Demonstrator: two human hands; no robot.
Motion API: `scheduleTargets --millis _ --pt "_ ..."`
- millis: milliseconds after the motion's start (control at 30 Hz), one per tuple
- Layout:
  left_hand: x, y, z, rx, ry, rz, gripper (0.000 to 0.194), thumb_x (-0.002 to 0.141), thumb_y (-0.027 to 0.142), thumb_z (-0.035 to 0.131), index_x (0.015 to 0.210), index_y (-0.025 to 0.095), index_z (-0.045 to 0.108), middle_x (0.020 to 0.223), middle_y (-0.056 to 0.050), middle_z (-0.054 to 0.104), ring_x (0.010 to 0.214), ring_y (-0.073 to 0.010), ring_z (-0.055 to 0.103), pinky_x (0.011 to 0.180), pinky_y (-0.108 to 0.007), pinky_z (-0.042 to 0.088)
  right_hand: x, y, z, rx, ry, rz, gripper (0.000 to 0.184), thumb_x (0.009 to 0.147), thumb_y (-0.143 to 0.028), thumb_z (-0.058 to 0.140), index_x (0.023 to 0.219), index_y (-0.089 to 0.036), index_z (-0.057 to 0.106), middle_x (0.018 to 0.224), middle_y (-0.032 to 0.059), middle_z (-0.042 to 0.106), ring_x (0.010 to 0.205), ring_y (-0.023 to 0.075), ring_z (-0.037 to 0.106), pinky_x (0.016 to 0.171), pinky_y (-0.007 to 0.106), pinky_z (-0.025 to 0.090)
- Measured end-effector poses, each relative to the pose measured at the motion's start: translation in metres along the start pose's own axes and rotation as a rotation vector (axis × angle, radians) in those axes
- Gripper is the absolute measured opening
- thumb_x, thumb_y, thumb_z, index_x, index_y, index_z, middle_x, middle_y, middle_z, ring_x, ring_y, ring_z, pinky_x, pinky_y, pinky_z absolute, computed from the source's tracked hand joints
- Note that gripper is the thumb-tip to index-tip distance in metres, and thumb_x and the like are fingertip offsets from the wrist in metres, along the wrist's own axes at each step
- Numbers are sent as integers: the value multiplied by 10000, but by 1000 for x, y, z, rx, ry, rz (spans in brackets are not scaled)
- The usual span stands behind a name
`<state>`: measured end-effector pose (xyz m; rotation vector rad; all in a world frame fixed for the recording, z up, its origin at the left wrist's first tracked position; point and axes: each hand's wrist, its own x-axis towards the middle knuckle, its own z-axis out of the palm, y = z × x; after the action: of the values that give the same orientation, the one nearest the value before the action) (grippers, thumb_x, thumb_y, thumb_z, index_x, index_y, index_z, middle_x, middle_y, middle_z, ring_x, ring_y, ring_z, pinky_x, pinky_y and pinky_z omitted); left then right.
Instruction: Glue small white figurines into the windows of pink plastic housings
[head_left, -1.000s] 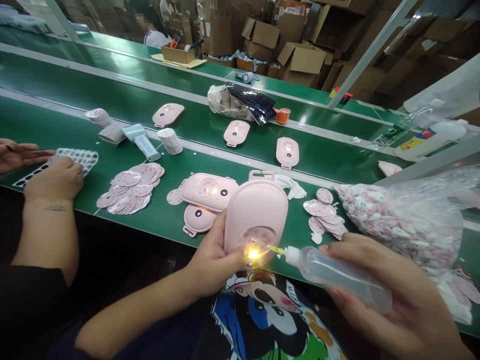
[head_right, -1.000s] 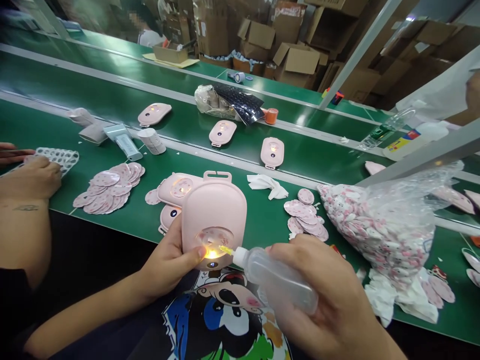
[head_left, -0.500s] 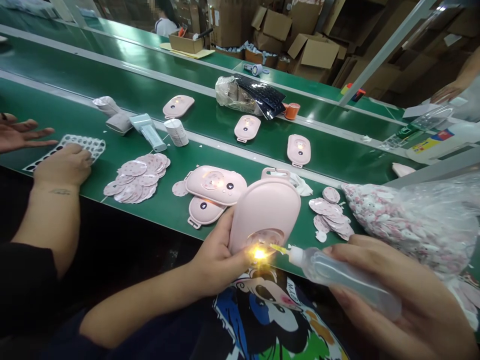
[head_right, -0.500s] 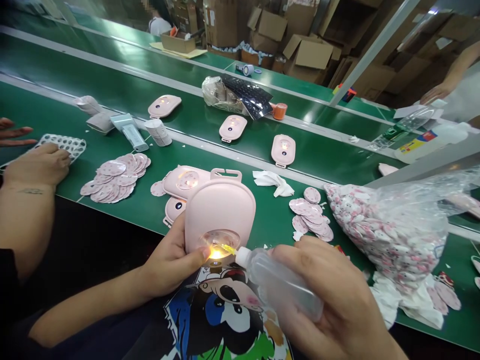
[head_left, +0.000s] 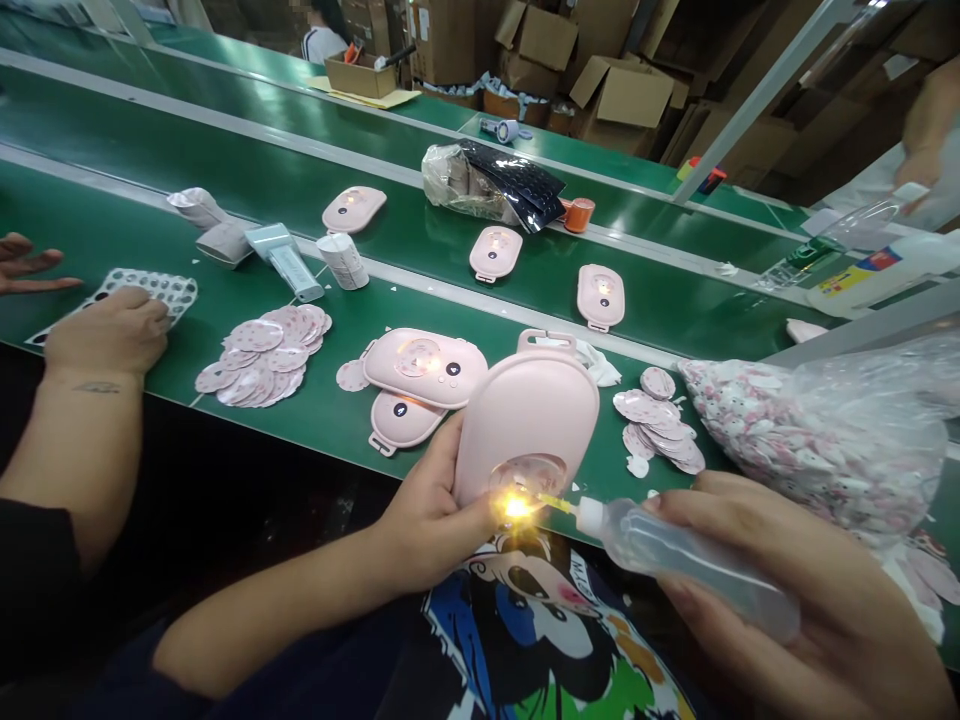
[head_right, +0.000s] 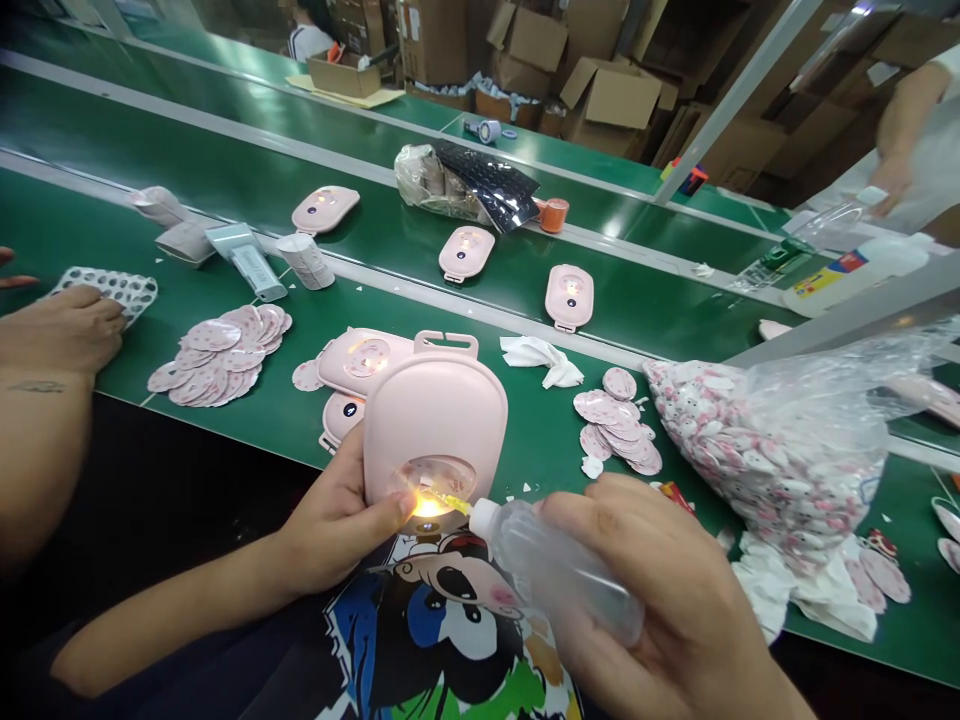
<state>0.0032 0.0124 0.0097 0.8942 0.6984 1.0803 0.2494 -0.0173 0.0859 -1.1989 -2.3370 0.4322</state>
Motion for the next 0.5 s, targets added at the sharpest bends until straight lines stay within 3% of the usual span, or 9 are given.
scheduleTargets --millis 267,500 --pt "-1 0 1 -62 7 -74 630 773 212 780 1335 270 499 1128 -76 718 974 -268 710 776 -343 608 2 0 3 26 20 4 280 855 -157 551 1111 -267 564 879 37 678 734 177 638 522 286 488" --pt "3 1 3 -67 6 -81 657 764 225 776 1354 256 488 1135 -90 719 1014 -285 697 811 -366 594 -1 0 2 76 34 44 301 838 -154 576 1118 -262 581 880 38 681 716 178 630 520 278 494"
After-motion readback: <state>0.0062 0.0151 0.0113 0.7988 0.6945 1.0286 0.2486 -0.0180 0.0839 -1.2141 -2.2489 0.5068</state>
